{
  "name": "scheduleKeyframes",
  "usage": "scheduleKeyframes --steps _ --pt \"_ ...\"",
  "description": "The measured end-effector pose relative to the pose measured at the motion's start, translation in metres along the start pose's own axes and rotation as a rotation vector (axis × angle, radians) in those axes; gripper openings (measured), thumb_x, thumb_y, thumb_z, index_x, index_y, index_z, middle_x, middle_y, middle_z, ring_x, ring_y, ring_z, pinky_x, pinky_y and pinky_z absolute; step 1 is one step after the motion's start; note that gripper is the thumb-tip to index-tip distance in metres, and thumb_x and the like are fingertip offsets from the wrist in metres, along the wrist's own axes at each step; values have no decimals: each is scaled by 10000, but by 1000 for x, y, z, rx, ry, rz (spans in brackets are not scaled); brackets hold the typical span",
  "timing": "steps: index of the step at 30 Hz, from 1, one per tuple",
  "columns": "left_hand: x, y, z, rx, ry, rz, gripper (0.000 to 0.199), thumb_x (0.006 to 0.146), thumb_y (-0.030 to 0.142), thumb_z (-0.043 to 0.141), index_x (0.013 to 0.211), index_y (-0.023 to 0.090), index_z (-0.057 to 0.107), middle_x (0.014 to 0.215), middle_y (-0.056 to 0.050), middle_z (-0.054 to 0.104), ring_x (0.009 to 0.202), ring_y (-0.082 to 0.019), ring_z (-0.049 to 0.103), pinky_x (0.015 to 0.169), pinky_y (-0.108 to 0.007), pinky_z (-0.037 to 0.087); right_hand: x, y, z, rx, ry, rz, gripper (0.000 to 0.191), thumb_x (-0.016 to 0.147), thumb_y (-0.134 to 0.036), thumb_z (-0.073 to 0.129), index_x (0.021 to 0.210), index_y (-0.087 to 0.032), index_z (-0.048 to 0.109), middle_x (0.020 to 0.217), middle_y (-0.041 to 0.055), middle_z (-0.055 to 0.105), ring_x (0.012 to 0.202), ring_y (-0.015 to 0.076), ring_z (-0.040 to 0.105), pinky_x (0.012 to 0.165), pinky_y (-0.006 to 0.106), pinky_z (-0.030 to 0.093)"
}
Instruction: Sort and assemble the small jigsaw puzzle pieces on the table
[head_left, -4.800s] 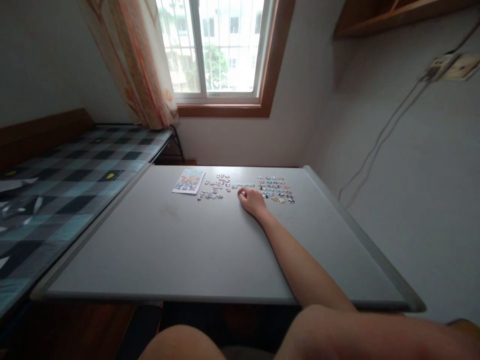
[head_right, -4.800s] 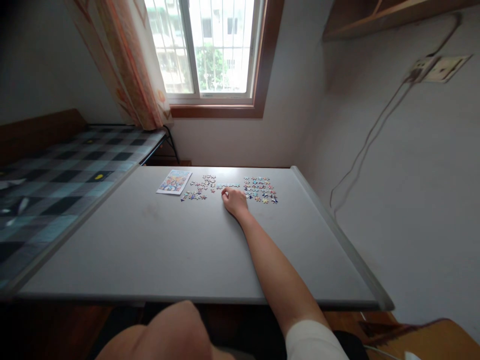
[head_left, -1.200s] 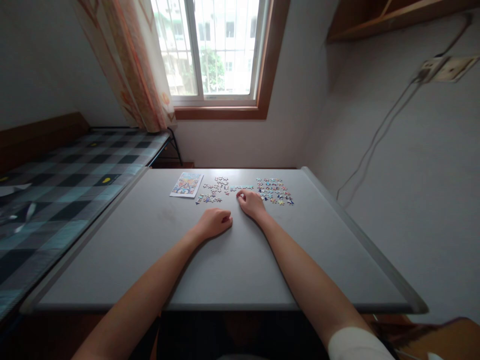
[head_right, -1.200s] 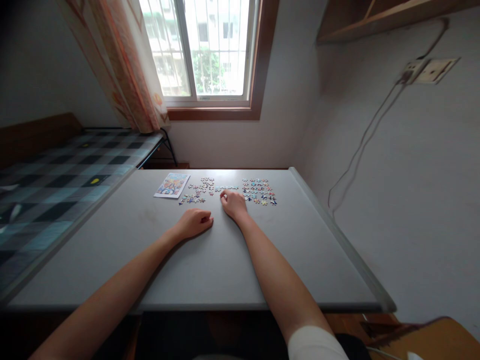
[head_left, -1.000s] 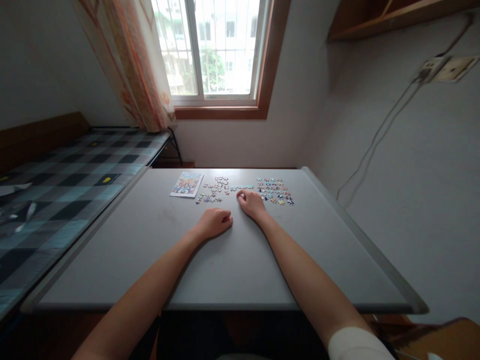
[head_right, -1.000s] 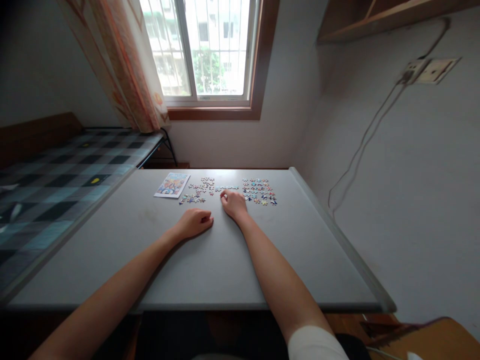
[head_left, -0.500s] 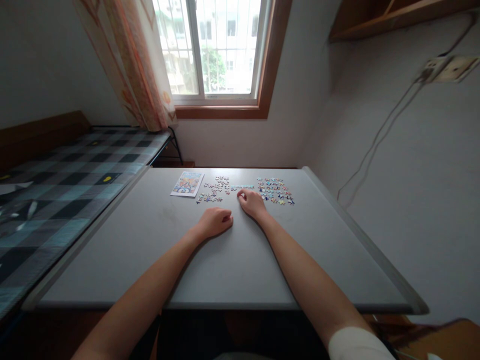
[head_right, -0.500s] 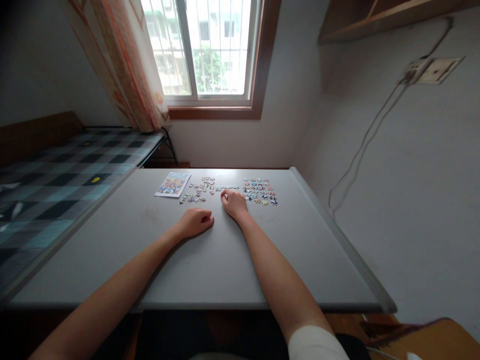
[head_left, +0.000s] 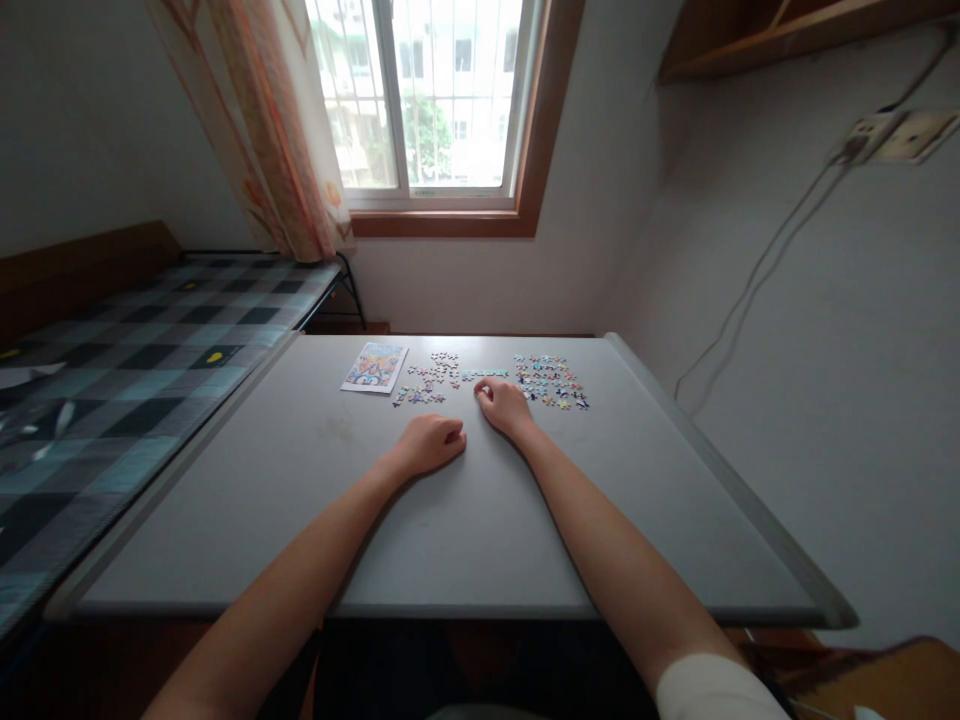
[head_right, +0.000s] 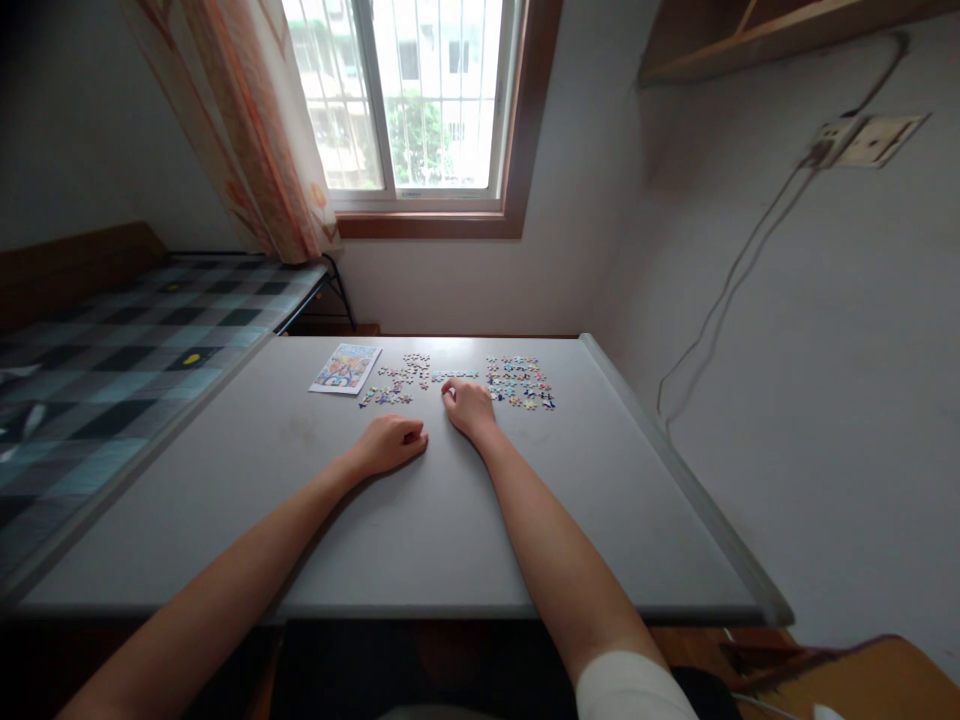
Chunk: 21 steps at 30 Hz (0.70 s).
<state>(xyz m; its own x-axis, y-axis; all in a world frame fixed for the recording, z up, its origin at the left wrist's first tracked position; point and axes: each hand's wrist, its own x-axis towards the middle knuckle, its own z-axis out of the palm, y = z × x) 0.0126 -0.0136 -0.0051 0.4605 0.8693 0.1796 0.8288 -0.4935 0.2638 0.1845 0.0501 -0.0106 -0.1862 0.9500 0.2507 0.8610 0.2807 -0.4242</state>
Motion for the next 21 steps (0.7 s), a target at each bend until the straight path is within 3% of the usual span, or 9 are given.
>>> scheduleKeyframes --steps 21 --pt "0 0 0 -7 -6 -8 331 830 361 423 578 192 553 559 -12 547 514 -129 410 534 -262 206 0 1 0 19 15 -7 202 835 -240 478 914 -235 664 800 21 676 792 175 596 789 288 377"
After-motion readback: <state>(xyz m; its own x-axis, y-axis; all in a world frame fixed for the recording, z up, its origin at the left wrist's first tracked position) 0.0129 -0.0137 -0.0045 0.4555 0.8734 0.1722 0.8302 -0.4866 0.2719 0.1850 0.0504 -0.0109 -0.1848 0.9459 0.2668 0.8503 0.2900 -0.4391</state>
